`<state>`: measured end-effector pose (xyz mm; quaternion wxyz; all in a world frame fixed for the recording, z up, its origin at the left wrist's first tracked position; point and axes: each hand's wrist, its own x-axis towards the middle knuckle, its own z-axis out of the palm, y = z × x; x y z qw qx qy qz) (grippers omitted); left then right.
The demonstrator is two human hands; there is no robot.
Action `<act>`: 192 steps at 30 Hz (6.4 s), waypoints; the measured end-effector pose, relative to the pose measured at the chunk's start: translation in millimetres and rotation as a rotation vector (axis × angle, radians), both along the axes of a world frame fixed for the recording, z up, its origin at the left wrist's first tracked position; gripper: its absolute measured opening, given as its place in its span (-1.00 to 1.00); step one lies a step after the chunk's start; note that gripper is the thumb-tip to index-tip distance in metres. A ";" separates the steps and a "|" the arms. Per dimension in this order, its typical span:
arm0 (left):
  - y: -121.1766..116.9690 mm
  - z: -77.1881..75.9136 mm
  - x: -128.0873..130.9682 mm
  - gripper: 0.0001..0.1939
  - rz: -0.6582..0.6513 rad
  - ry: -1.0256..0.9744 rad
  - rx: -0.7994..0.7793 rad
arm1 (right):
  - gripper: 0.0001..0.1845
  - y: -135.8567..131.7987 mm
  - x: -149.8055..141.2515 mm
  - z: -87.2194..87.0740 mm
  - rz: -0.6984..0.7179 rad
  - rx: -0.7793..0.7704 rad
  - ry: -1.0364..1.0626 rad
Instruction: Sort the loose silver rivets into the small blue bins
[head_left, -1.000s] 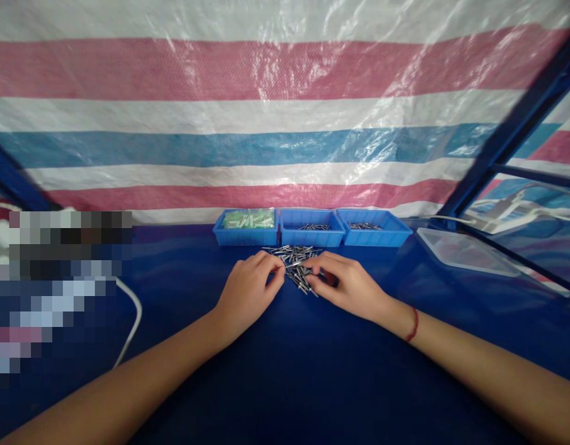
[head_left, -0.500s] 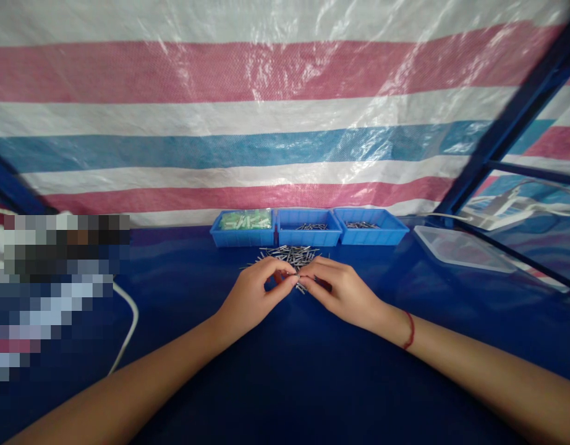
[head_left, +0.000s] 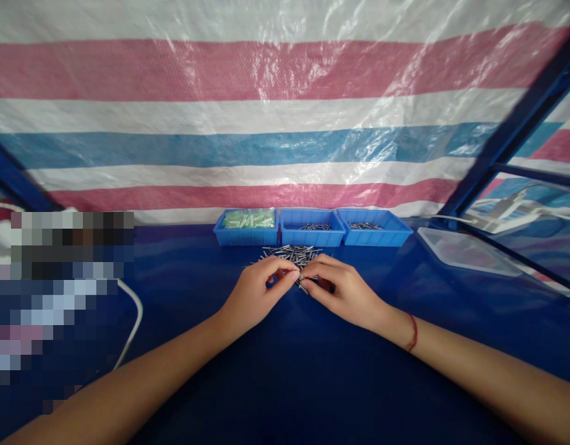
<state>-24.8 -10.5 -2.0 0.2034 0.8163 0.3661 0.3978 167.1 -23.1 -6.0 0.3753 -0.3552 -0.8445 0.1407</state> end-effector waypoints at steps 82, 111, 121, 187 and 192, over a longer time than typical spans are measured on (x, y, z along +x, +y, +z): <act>3.1 0.7 -0.6 -0.92 -0.047 0.024 -0.031 | -0.93 -6.1 -2.6 11.6 -0.140 -0.001 0.285; 2.4 -0.9 -2.4 -0.94 -0.085 -0.011 0.088 | -0.87 -3.2 -0.5 3.7 0.004 -0.032 0.031; 11.9 -1.3 -10.3 -0.76 0.072 0.171 0.172 | -0.77 41.3 37.0 4.4 -0.509 -0.287 0.791; -13.3 -2.1 11.8 -0.73 0.010 -0.191 -0.319 | -0.92 -1.8 -0.2 10.8 -0.072 -0.020 0.237; -12.7 -4.1 11.7 -0.79 -0.007 -0.146 -0.257 | -0.91 -4.8 -1.5 13.3 -0.042 0.000 0.228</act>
